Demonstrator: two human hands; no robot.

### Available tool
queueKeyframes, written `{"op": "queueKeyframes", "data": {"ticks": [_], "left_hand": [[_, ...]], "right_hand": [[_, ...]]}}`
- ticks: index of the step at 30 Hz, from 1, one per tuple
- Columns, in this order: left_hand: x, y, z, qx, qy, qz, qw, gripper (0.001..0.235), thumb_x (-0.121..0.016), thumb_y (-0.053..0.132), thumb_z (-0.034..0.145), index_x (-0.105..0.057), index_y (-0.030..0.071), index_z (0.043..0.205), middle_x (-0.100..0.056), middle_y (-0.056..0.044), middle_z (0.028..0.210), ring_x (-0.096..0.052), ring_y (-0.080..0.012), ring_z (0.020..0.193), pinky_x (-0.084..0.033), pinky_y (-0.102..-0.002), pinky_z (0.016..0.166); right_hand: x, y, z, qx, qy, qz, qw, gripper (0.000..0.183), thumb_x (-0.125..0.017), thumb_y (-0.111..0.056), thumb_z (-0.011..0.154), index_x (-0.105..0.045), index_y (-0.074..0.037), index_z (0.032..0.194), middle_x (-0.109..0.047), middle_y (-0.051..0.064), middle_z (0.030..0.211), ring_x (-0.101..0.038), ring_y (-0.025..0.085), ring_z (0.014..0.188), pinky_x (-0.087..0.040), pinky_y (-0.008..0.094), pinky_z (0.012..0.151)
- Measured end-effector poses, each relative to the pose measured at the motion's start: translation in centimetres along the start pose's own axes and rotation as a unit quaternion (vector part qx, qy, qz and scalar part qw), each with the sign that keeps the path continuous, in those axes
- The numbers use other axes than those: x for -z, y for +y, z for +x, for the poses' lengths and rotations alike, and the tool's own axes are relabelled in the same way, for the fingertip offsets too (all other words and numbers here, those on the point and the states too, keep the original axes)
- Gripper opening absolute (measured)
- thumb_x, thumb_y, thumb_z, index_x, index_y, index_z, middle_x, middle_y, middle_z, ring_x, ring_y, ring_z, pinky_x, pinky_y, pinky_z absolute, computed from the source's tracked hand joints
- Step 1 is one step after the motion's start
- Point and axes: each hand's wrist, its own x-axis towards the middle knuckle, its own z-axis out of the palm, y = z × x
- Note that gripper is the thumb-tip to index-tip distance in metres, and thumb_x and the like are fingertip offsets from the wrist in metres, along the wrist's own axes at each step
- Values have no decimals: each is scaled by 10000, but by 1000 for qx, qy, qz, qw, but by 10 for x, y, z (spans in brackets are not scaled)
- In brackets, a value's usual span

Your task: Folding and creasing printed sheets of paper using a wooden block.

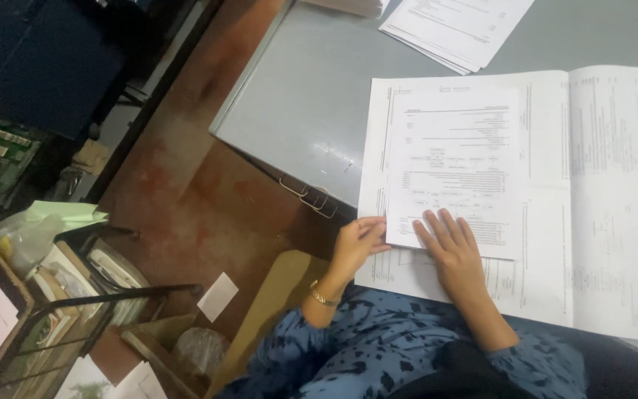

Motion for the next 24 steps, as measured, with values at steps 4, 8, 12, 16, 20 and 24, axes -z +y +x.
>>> {"op": "queueKeyframes", "data": {"ticks": [4,8,12,16,20,24], "left_hand": [[8,7,34,19,-17,1,1000,463,-678,136,965,-560,-58,1367,-666,-345,1133,-703,-430,995,-639,-464,814],[1,30,67,34,-60,24,997,420,-649,80,959,-590,-64,1350,-657,-320,1199,-695,-389,1040,-616,-424,865],[3,26,101,22,-64,32,997,391,-692,13,904,-653,-25,1291,-697,-289,1146,-716,-374,1001,-634,-399,848],[5,35,102,42,-69,26,996,413,-752,33,863,-673,-16,1266,-705,-284,1134,-726,-357,989,-634,-390,855],[9,29,103,37,-76,11,996,447,-766,40,863,-658,-19,1293,-703,-274,1149,-726,-336,986,-633,-386,856],[11,28,108,24,-91,-4,996,418,-773,28,857,-685,-3,1265,-706,-276,1139,-726,-343,980,-635,-390,841]], "right_hand": [[-3,1,-3,-15,-8,18,1000,499,-469,-325,1007,-558,-253,1492,-549,63,1542,-484,311,1445,-337,500,1204],[4,-1,2,-17,-23,32,999,498,-484,-308,1000,-562,-246,1488,-543,61,1552,-480,313,1448,-331,504,1206],[14,-9,11,-41,-18,62,997,470,-453,-169,1047,-565,-224,1500,-564,54,1530,-490,304,1438,-331,491,1198],[16,-11,15,-54,-8,74,996,478,-429,-117,1056,-568,-214,1503,-576,53,1518,-492,302,1437,-327,491,1200],[18,-12,16,-45,-23,91,995,480,-412,-84,1062,-575,-195,1500,-586,69,1506,-499,322,1431,-325,505,1197],[21,-14,23,-44,-16,90,995,486,-398,-75,1064,-580,-197,1497,-573,53,1526,-473,306,1458,-296,473,1219]]}}
